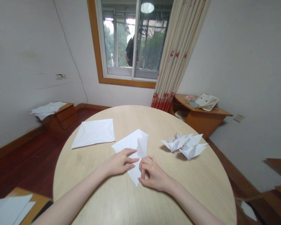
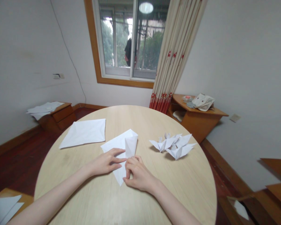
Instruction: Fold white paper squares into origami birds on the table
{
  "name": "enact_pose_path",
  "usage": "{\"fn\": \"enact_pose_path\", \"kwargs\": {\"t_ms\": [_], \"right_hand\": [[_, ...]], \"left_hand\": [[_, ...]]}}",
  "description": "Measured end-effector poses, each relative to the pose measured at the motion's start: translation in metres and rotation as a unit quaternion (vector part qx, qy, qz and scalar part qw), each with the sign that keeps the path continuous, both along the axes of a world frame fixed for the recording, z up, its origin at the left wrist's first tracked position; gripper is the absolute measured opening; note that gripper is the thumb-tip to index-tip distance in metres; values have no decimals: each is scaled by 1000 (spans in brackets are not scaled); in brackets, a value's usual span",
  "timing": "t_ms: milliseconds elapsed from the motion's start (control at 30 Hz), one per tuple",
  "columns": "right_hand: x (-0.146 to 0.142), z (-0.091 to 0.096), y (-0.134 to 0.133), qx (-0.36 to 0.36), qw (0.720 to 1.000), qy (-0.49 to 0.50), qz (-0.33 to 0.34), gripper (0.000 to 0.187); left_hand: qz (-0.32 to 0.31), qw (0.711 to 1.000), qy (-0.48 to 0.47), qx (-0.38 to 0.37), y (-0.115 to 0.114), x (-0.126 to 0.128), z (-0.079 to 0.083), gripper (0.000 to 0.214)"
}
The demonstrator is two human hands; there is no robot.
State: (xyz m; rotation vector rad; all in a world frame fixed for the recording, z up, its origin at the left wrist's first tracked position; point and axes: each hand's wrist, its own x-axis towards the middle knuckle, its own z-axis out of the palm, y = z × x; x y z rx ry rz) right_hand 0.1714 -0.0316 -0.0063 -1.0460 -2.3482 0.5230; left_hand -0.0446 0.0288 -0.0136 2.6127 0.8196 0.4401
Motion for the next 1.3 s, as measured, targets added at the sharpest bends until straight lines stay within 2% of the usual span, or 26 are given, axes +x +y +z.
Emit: {"fn": "enact_pose_path", "kwargs": {"t_ms": [433, 800, 1067, 1233, 1300], "right_hand": [[-7, 4, -8, -43, 998, 14, 44, 32], [1, -1, 0, -31, 999, 27, 3, 36], [13, 1, 8, 24, 998, 49, -33, 29], [21, 0, 13, 115, 990, 17, -76, 5], [23, -2, 14, 155, 983, 5, -95, 7]], "left_hand": [[-7, 1000, -8, 3, 5, -2, -6, 33], [-6, 1000, -29, 0, 4, -3, -7, 33], [16, 1000, -16, -5, -1, 1, -2, 29], [42, 997, -59, -8, -8, 10, 0, 26], [50, 995, -84, -25, -12, 13, 2, 27]]}}
